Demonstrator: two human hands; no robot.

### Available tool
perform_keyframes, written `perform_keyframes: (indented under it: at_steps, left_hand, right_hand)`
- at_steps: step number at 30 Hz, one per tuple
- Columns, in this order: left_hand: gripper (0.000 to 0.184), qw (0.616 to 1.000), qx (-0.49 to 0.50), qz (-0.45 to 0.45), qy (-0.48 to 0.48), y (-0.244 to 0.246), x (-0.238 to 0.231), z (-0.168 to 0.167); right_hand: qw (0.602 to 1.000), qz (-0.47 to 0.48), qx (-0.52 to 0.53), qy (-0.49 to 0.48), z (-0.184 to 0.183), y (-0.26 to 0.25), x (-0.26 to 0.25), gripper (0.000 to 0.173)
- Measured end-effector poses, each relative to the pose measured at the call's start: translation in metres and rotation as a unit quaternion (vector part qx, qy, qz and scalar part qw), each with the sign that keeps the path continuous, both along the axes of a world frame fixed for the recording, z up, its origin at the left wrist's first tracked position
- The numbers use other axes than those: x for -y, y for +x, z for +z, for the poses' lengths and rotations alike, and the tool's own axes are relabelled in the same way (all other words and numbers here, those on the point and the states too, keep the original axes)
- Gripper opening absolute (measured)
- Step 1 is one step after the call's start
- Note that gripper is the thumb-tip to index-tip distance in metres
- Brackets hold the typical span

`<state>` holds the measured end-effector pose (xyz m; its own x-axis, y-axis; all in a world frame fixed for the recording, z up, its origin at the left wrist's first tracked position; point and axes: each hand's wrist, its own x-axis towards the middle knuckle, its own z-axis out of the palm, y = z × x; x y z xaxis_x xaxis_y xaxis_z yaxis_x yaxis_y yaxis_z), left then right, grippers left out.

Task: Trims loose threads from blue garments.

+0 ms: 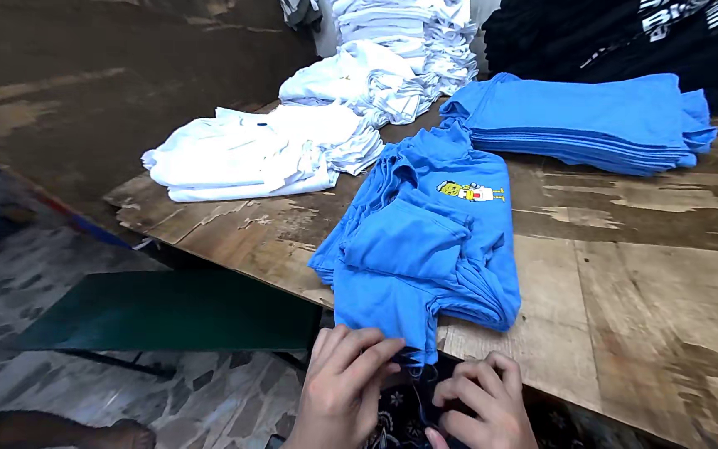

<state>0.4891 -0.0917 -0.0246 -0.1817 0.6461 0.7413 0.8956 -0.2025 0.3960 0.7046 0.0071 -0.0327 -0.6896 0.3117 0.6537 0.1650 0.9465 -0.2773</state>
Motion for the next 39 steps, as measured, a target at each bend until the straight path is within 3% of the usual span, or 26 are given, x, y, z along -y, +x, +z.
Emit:
perform_keyframes:
  at_steps: [2, 4, 7, 8, 10, 12, 14, 16, 18, 20, 21, 23, 24, 27, 30, 33, 39]
  left_hand:
    - [0.015, 1.000, 0.002, -0.013, 0.001, -0.001, -0.002, -0.001]
    - [0.016, 0.999, 0.031, -0.029, 0.001, -0.002, -0.004, 0.000]
    - [0.037, 0.996, 0.068, -0.039, -0.051, -0.008, -0.001, 0.001]
    - [0.033, 0.996, 0.066, -0.036, -0.053, -0.011, -0.002, -0.003]
    - [0.019, 0.996, 0.070, -0.037, -0.029, -0.016, -0.005, -0.007]
    - [0.024, 0.994, 0.087, -0.064, -0.029, -0.018, -0.005, 0.001]
    - [0.024, 0.989, 0.112, -0.089, -0.030, -0.018, -0.006, 0.012]
    - [0.019, 0.986, 0.144, -0.085, -0.029, -0.018, -0.012, 0.018]
    - [0.016, 0.976, 0.194, -0.086, -0.043, -0.019, -0.019, 0.021]
    - [0.017, 0.962, 0.248, -0.100, -0.064, -0.018, -0.025, 0.022]
    - [0.019, 0.956, 0.264, -0.108, -0.069, -0.018, -0.027, 0.022]
    - [0.022, 0.949, 0.277, -0.129, -0.074, -0.018, -0.026, 0.019]
    - [0.027, 0.949, 0.276, -0.139, -0.070, -0.018, -0.024, 0.019]
    - [0.041, 0.967, 0.216, -0.132, -0.040, -0.017, -0.010, 0.016]
    - [0.022, 0.997, 0.040, -0.062, 0.040, -0.010, -0.002, 0.011]
    - [0.022, 0.986, -0.124, 0.010, 0.107, -0.006, -0.004, 0.005]
    - [0.021, 0.972, -0.193, 0.031, 0.129, -0.002, -0.004, 0.010]
  right_hand:
    - [0.998, -0.060, -0.007, 0.016, -0.003, -0.002, 0.003, 0.036]
    - [0.992, -0.114, -0.049, 0.011, -0.001, -0.013, 0.008, 0.034]
    - [0.983, -0.161, -0.092, 0.011, 0.001, -0.034, 0.012, 0.035]
    - [0.980, -0.169, -0.098, 0.021, 0.000, -0.041, 0.010, 0.038]
    - [0.978, -0.169, -0.120, 0.035, -0.003, -0.053, 0.005, 0.031]
    - [0.978, -0.132, -0.164, 0.014, -0.002, -0.063, 0.001, 0.017]
    - [0.964, -0.036, -0.247, -0.089, 0.003, -0.072, -0.001, 0.013]
    - [0.908, 0.052, -0.325, -0.258, 0.014, -0.078, -0.003, 0.015]
    - [0.873, 0.074, -0.342, -0.340, 0.025, -0.078, -0.010, 0.018]
    - [0.926, 0.044, -0.260, -0.268, 0.023, -0.070, -0.014, 0.039]
    - [0.961, -0.004, -0.213, -0.178, 0.019, -0.065, -0.014, 0.039]
    - [0.975, -0.088, -0.203, 0.008, 0.006, -0.048, -0.009, 0.014]
    - [0.969, -0.101, -0.217, 0.056, 0.003, -0.037, -0.007, 0.011]
    - [0.968, -0.095, -0.219, 0.076, 0.004, -0.013, 0.005, 0.007]
    - [0.972, -0.063, -0.217, 0.058, 0.000, -0.007, 0.011, 0.007]
    - [0.973, -0.047, -0.222, 0.048, -0.001, -0.012, 0.012, 0.008]
    - [0.976, -0.040, -0.213, 0.036, 0.000, -0.013, 0.013, 0.008]
